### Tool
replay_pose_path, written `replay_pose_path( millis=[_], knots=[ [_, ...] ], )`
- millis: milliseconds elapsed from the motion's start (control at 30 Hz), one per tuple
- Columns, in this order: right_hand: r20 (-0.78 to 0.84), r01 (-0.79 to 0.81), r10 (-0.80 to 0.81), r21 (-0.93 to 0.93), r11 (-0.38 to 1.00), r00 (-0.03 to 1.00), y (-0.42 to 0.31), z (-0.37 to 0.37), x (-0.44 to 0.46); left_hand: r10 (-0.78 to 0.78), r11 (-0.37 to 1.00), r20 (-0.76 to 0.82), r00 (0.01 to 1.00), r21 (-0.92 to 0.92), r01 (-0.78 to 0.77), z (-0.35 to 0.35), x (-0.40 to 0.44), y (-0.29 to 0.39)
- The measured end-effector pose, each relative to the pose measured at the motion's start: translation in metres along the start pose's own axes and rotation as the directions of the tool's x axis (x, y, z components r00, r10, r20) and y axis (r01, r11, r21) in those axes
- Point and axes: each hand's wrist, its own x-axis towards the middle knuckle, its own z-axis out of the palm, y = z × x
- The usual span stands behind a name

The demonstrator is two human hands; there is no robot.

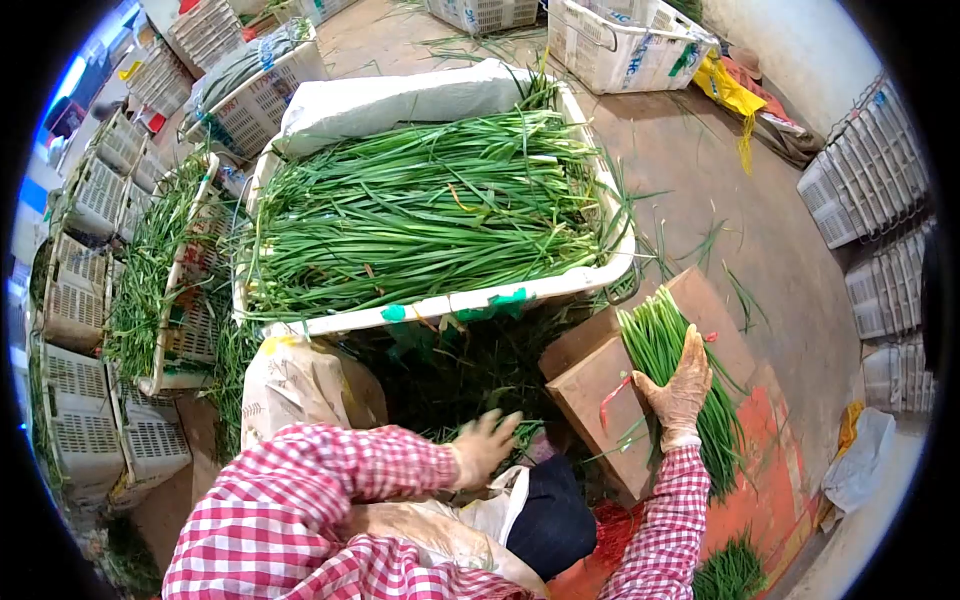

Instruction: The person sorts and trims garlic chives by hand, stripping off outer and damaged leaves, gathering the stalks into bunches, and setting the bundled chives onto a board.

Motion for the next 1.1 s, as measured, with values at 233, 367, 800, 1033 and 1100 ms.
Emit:
replay_pose_path(
  millis=[233,367,800,1033,1100],
  knots=[
    [-0.078,-0.003,0.002,-0.010,1.000,0.997,-0.008,0.000,-0.003,-0.213,0.766,-0.658,0.723,-0.572,-0.295,-0.123,0.001,-0.118],
    [-0.082,-0.002,0.003,0.017,1.000,0.997,-0.008,0.000,-0.003,-0.074,0.991,-0.798,0.598,-0.124,-0.044,-0.138,0.063,-0.211],
    [-0.082,-0.009,0.011,0.023,1.000,0.997,-0.013,-0.004,-0.001,-0.351,0.902,-0.419,0.838,0.091,0.423,-0.131,0.087,-0.198],
    [-0.079,-0.004,0.004,0.003,1.000,0.997,-0.015,-0.006,0.000,-0.063,0.998,-0.547,0.835,-0.031,0.055,-0.113,0.073,-0.212],
    [-0.075,-0.014,0.014,-0.003,1.000,0.997,-0.013,-0.003,-0.001,-0.133,0.990,-0.478,0.868,-0.031,0.134,-0.118,0.072,-0.209]
  ],
)
